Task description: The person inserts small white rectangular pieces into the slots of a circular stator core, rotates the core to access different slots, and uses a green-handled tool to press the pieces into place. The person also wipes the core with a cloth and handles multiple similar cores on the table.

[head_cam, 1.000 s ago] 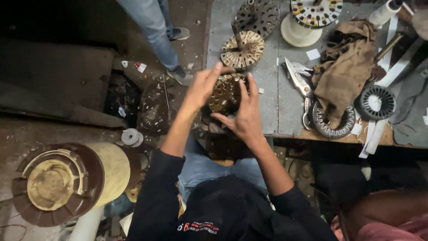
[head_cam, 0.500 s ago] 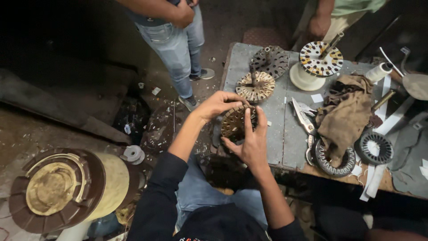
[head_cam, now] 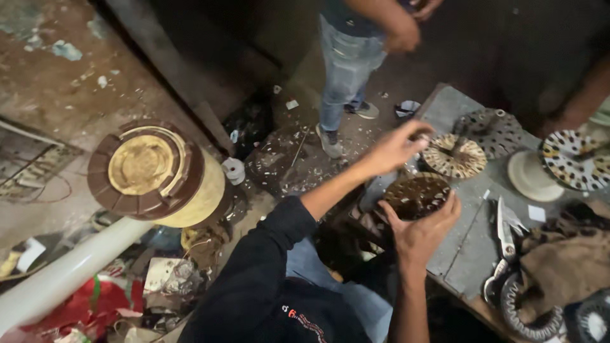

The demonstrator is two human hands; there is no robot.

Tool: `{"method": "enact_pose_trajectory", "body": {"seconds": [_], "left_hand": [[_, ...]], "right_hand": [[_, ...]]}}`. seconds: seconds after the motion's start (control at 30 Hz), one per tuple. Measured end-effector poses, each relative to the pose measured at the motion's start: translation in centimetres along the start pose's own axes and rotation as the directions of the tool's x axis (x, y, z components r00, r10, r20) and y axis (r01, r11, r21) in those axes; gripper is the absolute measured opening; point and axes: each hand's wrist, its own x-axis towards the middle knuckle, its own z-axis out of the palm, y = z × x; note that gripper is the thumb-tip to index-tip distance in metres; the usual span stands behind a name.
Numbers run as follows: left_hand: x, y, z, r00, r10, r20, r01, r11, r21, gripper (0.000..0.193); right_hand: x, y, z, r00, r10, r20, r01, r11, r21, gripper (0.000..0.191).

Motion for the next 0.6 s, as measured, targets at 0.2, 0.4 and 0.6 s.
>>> {"method": "enact_pose_trajectory", "body": {"seconds": [0.2, 0.4, 0.6], "left_hand": [[-1.5, 4.0, 1.2, 0.91, -0.244, 0.336, 0.146, 0.945, 0.293, 0.039], [-4.9, 4.4, 3.6, 0.913, -0.393, 0.113, 0.39, 0.92, 0.045, 0.038], [-6.1, 4.2, 3.5, 0.982, -0.189, -0.023, 0.189, 0.982, 0.013, 0.035]], "right_hand": [[-0.6, 0.2, 0.0, 0.997, -0.025, 0.067, 0.023, 0.999, 0.029, 0.123], [-1.2, 1.8, -0.3, 0.995, -0.035, 0.097, 0.03, 0.998, 0.046, 0.126], [-0.9, 1.6, -0.8, 0.99, -0.1, 0.095, 0.097, 0.995, 0.039, 0.122]]}}
